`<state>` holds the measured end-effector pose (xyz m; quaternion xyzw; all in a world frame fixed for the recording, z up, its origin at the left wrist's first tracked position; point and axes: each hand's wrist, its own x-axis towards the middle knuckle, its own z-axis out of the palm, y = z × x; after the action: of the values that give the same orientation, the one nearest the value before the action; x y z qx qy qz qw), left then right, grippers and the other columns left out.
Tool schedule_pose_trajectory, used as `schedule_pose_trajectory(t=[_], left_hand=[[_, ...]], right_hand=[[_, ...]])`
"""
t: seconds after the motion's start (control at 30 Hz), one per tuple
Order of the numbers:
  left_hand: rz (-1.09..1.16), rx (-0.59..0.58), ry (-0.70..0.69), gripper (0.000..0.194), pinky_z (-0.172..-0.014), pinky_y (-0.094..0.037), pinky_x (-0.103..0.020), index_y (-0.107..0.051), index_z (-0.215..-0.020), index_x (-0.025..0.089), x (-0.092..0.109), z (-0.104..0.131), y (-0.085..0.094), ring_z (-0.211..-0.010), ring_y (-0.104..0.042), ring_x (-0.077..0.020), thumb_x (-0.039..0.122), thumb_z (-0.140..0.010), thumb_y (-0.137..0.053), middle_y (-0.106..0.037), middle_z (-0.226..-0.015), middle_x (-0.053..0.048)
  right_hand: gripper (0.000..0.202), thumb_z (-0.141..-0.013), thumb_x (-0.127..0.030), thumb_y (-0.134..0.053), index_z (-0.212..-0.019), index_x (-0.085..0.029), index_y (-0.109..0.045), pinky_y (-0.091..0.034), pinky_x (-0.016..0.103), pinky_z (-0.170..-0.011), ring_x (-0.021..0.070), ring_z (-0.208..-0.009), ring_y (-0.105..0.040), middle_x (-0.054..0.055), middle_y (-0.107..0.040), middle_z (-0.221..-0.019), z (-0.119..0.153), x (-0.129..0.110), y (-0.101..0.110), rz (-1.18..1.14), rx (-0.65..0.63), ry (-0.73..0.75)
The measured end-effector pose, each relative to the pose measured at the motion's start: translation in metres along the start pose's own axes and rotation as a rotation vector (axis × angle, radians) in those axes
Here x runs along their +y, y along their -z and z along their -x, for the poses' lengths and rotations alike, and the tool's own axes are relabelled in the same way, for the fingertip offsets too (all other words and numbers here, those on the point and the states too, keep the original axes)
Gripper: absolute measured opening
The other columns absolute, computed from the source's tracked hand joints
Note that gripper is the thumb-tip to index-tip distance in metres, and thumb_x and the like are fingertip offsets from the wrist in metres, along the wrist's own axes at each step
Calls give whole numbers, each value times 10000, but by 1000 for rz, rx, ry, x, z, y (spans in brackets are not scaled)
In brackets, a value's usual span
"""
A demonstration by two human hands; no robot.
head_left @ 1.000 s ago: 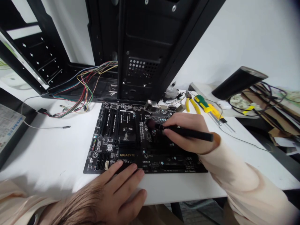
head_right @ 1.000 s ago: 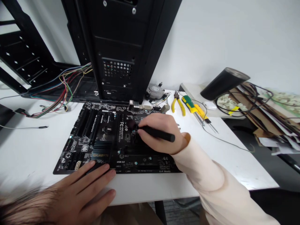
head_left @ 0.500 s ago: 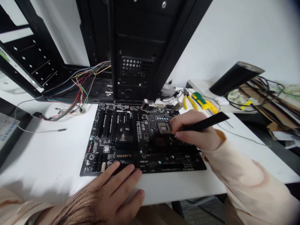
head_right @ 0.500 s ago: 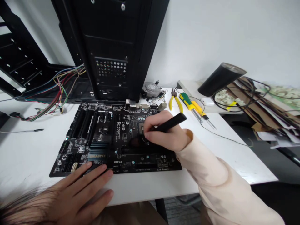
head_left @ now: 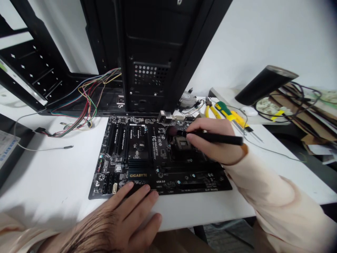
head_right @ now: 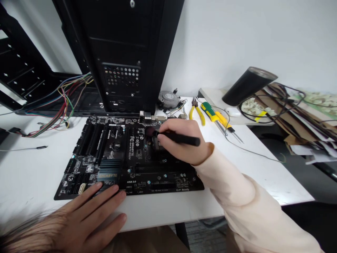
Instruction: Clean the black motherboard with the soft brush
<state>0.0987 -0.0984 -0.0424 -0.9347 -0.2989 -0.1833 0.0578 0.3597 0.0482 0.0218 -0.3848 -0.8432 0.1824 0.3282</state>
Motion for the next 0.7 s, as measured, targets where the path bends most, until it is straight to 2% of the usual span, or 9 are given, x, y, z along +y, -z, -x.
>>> schedule_pose_trajectory(t=[0.13, 0.17, 0.23, 0.3, 0.33, 0.4, 0.5, 0.63, 0.7], left_hand=[[-5, -74, -55, 308, -1157, -94, -451, -555, -1216, 252, -5, -2, 6, -1234, -494, -232, 206, -990, -351, -600, -1270, -52], [-13, -75, -70, 319, -1156, -85, -454, -551, -1226, 250, -6, -3, 7, -1228, -498, -237, 208, -990, -341, -601, -1268, -57], [-31, -66, -91, 321, -1152, -86, -466, -545, -1231, 242, -8, -3, 8, -1215, -509, -245, 201, -985, -344, -608, -1257, -64], [-42, -68, -103, 316, -1150, -83, -472, -542, -1230, 234, -9, -3, 8, -1206, -516, -250, 198, -981, -350, -612, -1250, -66], [-45, -77, -105, 317, -1150, -78, -469, -538, -1232, 234, -9, -3, 8, -1207, -515, -249, 197, -981, -348, -611, -1252, -65], [-35, -87, -93, 321, -1152, -72, -459, -535, -1234, 235, -8, -3, 8, -1220, -505, -246, 211, -987, -333, -606, -1261, -62], [-11, -67, -59, 317, -1154, -84, -452, -540, -1220, 244, -5, -2, 7, -1237, -492, -238, 209, -992, -323, -601, -1270, -54], [-10, -34, -45, 284, -1144, -152, -463, -549, -1194, 232, -3, -1, 4, -1233, -499, -243, 189, -982, -365, -607, -1258, -63], [-7, -53, -46, 288, -1139, -169, -467, -544, -1203, 233, -4, -1, 5, -1226, -506, -248, 198, -983, -363, -601, -1265, -69]], right_hand=[[158, -746, -200, -559, -588, -185, -565, -319, 226, -424, 78, -440, -423, -40, -490, -488, 1, 3, 3, -211, -304, 18], [174, -743, -202, -553, -569, -185, -555, -308, 226, -413, 79, -435, -419, -40, -479, -476, 1, 4, 5, -280, -319, -8], [166, -729, -202, -563, -564, -185, -558, -308, 225, -409, 85, -447, -437, -34, -501, -486, 0, 6, 6, -296, -183, -49], [126, -719, -189, -587, -594, -183, -582, -335, 222, -432, 89, -482, -467, -25, -546, -525, -2, 6, 7, -159, 17, -77], [113, -719, -188, -598, -607, -181, -592, -346, 222, -444, 89, -493, -474, -23, -557, -537, -3, 6, 7, -89, 43, -78], [127, -736, -202, -600, -611, -180, -598, -342, 224, -441, 84, -475, -458, -29, -541, -520, -3, 6, 8, -53, -85, -75], [188, -756, -234, -576, -574, -187, -582, -298, 231, -398, 83, -427, -415, -37, -484, -463, -2, 8, 11, -216, -335, -86], [123, -730, -200, -593, -607, -202, -596, -344, 234, -441, 99, -495, -480, -20, -563, -536, -2, 8, 11, -102, -80, -89], [118, -730, -207, -602, -612, -202, -595, -351, 235, -448, 96, -494, -484, -20, -573, -543, -2, 7, 10, -22, -48, -60]])
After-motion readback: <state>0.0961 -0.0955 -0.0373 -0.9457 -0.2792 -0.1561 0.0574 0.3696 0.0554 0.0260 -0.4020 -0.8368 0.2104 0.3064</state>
